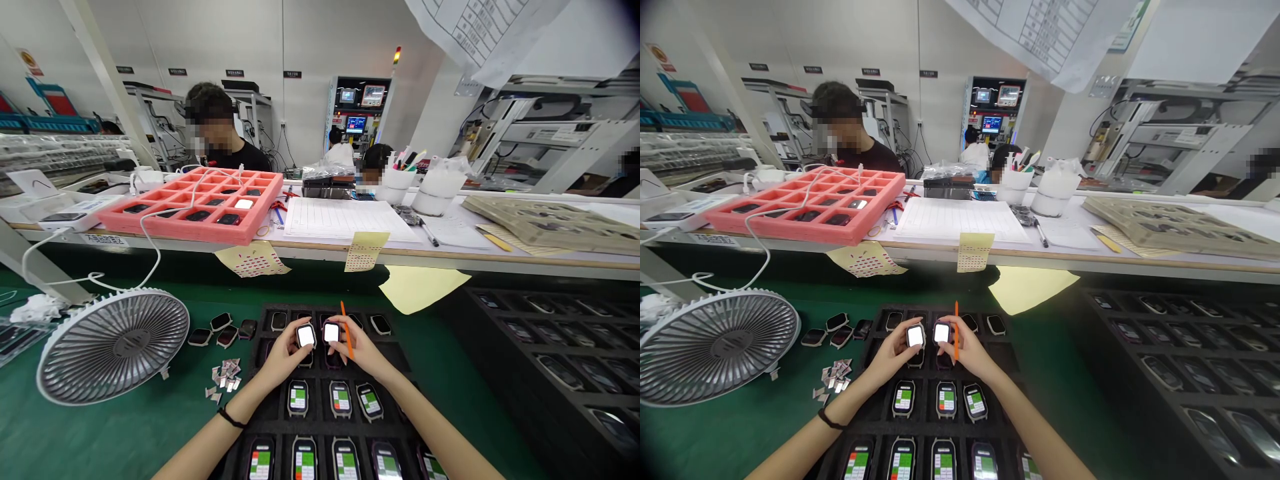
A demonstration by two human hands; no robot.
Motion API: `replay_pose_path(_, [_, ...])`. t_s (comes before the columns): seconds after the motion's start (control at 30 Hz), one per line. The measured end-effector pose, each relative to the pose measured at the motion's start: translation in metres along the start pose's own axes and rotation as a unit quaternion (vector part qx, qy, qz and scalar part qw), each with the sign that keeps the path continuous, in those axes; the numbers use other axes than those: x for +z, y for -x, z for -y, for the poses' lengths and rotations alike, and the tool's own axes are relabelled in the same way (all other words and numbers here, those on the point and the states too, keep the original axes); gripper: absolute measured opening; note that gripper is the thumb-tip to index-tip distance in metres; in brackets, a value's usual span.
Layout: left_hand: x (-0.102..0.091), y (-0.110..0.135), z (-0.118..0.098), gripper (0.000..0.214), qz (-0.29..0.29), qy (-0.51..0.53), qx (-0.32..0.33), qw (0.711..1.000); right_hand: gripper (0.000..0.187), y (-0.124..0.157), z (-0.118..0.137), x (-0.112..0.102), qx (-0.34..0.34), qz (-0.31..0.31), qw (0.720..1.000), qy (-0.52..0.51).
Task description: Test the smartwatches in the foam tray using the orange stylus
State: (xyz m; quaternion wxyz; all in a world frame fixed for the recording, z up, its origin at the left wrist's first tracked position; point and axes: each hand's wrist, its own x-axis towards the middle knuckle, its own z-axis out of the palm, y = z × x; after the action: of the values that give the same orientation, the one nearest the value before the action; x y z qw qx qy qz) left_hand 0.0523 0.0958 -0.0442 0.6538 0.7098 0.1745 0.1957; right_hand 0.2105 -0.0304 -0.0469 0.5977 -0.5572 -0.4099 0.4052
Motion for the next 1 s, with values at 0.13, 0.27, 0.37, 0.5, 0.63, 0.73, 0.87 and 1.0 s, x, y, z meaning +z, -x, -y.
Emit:
replay_pose_path(0.13, [-0.0003, -0.0002, -0.0019, 0.044, -0.006, -0.012, -0.015, 1.000, 0.038, -0.0003, 0.0014, -0.0008, 0.012, -0.025, 1.000, 0.009])
replay_pose_path(0.27, [-0.0008, -0.0003, -0.0048, 0.039, -0.014, -0.027, -0.043, 0.999, 0.034, -0.0008, 0.0032, -0.0028, 0.017, -0.056, 0.998, 0.026])
replay_pose_path(0.37, [-0.0002, -0.0005, -0.0059, 0.041, -0.018, -0.032, -0.050, 0.998, 0.030, -0.0003, 0.0042, -0.0031, 0.015, -0.071, 0.997, 0.034])
replay_pose_path(0.5, [0.0001, -0.0014, -0.0042, 0.040, -0.022, -0.046, -0.019, 0.999, 0.029, 0.0008, 0.0054, -0.0017, 0.019, -0.072, 0.997, 0.034])
replay_pose_path(0.63, [-0.0007, -0.0018, -0.0008, 0.037, -0.018, -0.048, -0.014, 0.999, 0.029, 0.0013, 0.0072, -0.0002, 0.016, -0.057, 0.998, 0.024])
replay_pose_path(0.73, [-0.0011, -0.0016, 0.0017, 0.039, -0.007, -0.038, -0.027, 0.999, 0.029, 0.0015, 0.0086, 0.0004, 0.024, -0.052, 0.998, 0.023])
replay_pose_path(0.87, [-0.0011, -0.0009, 0.0039, 0.047, 0.013, -0.024, -0.021, 0.999, 0.029, 0.0015, 0.0088, 0.0003, 0.029, -0.059, 0.997, 0.032])
replay_pose_path(1.0, [-0.0009, -0.0004, 0.0020, 0.046, 0.011, -0.030, -0.023, 0.999, 0.030, 0.0010, 0.0075, -0.0004, 0.021, -0.061, 0.997, 0.033])
